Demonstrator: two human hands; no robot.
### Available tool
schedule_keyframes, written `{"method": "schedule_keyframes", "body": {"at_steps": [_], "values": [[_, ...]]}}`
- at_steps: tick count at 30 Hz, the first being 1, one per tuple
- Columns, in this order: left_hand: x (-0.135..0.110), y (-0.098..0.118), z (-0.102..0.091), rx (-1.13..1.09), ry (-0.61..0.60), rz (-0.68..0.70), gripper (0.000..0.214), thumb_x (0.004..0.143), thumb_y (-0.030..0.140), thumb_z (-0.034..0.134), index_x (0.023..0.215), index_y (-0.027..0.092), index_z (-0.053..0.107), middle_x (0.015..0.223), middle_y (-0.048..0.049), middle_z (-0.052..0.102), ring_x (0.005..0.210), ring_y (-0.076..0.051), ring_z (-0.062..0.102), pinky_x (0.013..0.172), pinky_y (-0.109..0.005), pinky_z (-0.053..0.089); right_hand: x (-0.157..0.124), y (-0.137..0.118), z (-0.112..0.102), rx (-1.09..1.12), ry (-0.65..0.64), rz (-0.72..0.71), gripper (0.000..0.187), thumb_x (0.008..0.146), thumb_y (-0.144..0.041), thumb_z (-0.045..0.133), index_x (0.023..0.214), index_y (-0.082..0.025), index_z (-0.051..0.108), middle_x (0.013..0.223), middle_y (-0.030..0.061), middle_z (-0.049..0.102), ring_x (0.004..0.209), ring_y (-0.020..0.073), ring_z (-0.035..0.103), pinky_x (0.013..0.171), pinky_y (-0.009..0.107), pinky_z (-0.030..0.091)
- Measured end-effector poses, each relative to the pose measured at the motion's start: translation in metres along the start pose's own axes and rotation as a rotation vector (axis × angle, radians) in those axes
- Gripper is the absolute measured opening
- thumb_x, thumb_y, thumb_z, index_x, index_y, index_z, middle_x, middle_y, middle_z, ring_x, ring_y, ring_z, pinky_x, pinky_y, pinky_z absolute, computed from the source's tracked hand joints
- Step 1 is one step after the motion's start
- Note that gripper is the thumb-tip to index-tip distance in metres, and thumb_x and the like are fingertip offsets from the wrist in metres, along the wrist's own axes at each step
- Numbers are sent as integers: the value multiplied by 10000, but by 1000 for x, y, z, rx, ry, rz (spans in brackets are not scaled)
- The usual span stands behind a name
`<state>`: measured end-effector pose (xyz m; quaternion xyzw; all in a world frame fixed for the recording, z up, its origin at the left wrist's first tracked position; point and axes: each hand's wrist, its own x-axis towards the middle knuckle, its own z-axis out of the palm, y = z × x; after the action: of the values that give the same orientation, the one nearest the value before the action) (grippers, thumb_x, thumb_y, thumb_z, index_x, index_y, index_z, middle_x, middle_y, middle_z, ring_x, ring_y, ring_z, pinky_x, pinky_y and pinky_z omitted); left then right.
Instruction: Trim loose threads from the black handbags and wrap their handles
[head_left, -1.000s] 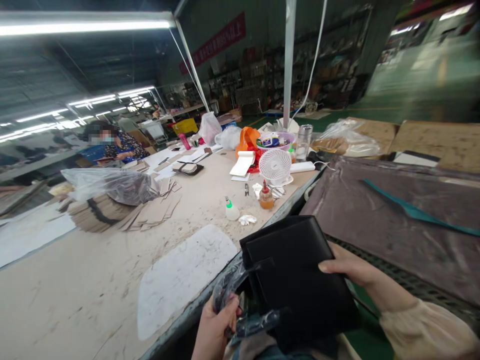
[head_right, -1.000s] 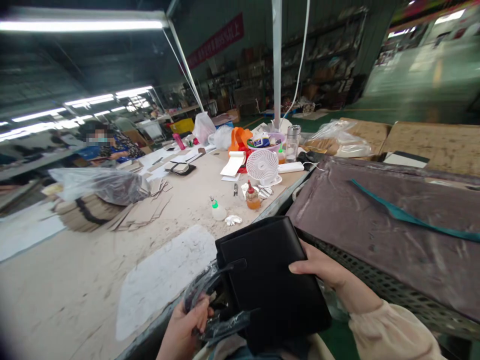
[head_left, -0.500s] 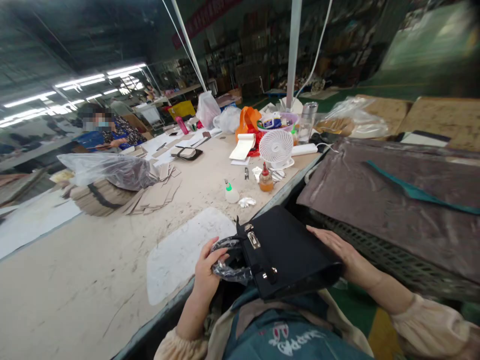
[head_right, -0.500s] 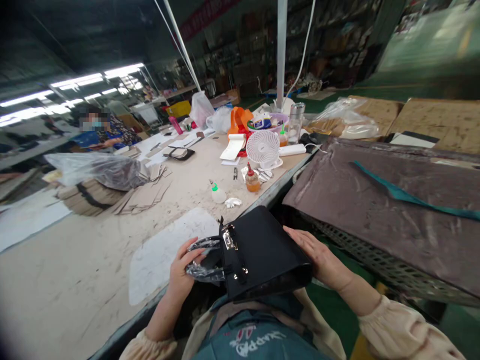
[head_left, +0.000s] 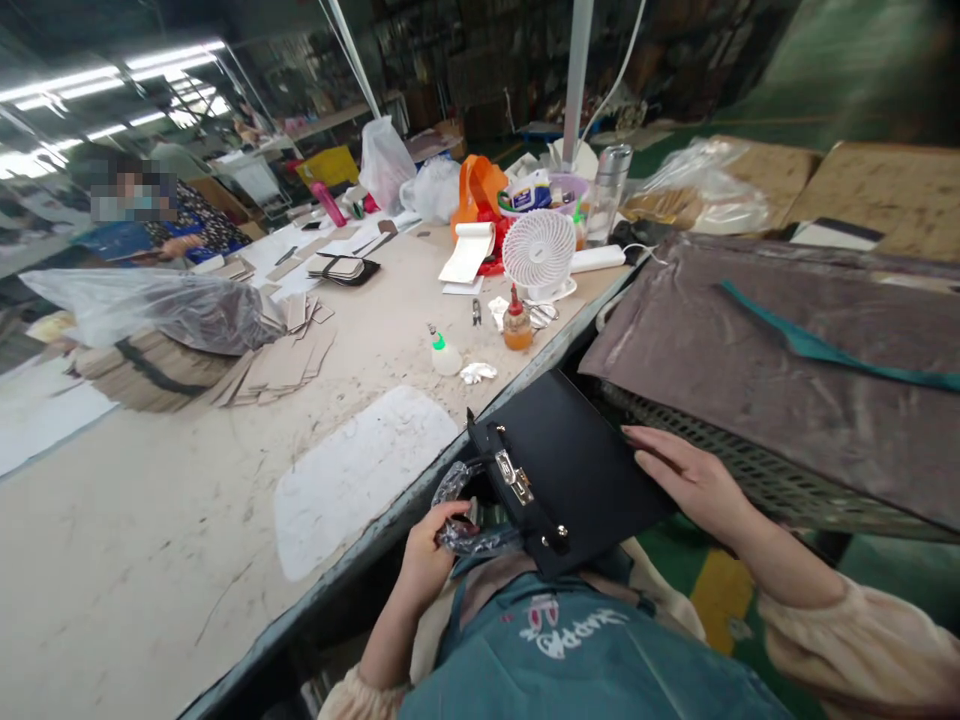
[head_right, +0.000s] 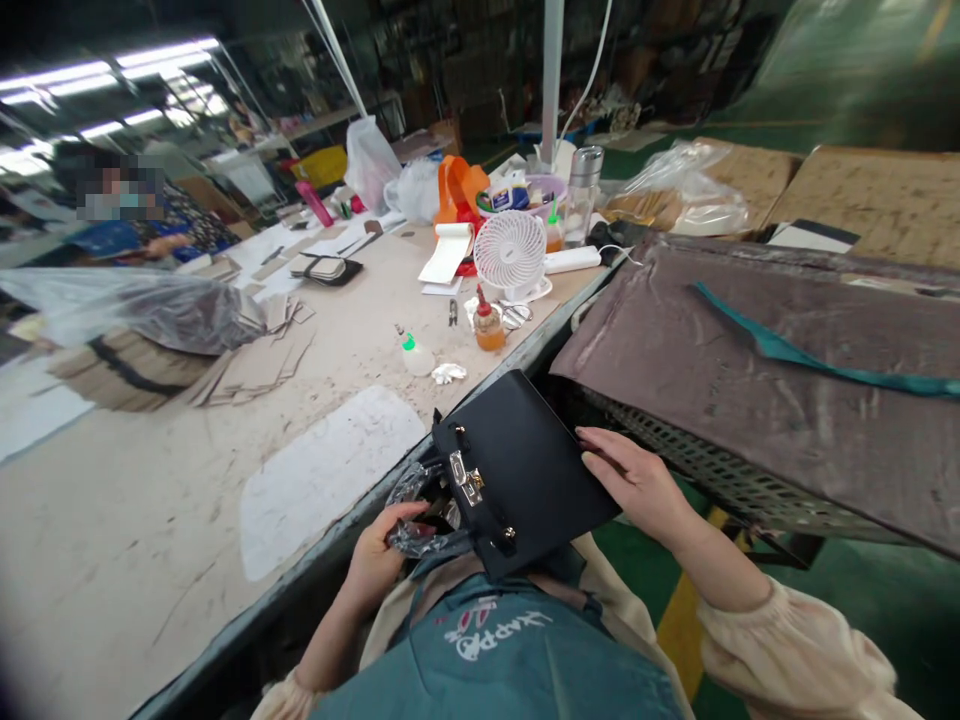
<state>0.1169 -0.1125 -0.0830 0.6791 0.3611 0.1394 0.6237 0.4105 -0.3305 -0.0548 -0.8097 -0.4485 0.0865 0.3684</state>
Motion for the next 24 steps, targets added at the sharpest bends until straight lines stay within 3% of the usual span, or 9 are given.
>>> {"method": "schedule_keyframes", "body": {"at_steps": [3,5,8,11,15,20,24], "values": [[-9,5,6,-329,-100,-66,366,682,201,641,1046,204,601,961,-83,643,868,-238,619,818,-379,467,-1,-4,6,-116,-107,-3,625,803,-483,522,1347,-206,388,1342,89,463,1220,271,431,1047,436,339],[-13,8,12,-593,-97,-82,520,630,204,682,1131,232,541,1041,-82,604,882,-239,611,802,-387,471,-3,-1,13,-180,-142,9,756,784,-515,533,1410,-189,260,1389,110,399,1248,281,394,1050,446,328],[-17,14,22,-820,-42,-131,769,623,235,697,1311,300,360,1019,-58,579,786,-174,598,808,-399,462,-5,2,22,-241,-143,21,770,814,-515,491,1433,-181,177,1400,122,379,1246,275,398,1035,444,346],[-17,21,27,-857,-11,-160,826,677,272,678,1376,317,240,880,-20,577,669,-112,549,831,-400,442,-5,-6,29,-394,-86,-39,696,849,-456,458,1425,-154,211,1420,137,341,1293,299,314,1047,491,297],[-16,28,28,-804,-91,-170,646,694,323,670,1282,218,425,690,7,531,589,-106,484,779,-363,449,-9,-28,41,-557,-98,-182,532,873,-326,424,1384,-219,325,1472,78,241,1347,321,156,1046,577,197],[-17,31,27,-748,-120,-152,361,716,325,647,1023,149,577,655,-1,520,584,-108,468,788,-345,436,-11,-40,53,-539,-281,-444,491,862,-304,442,1346,-337,367,1452,5,297,1348,309,157,1024,610,176],[-18,28,30,-763,-157,-129,412,715,322,649,1076,151,551,640,-2,529,586,-118,487,782,-343,423,-2,-33,50,-516,-308,-473,508,862,-353,451,1358,-328,346,1445,8,312,1345,287,184,1029,572,217]]}}
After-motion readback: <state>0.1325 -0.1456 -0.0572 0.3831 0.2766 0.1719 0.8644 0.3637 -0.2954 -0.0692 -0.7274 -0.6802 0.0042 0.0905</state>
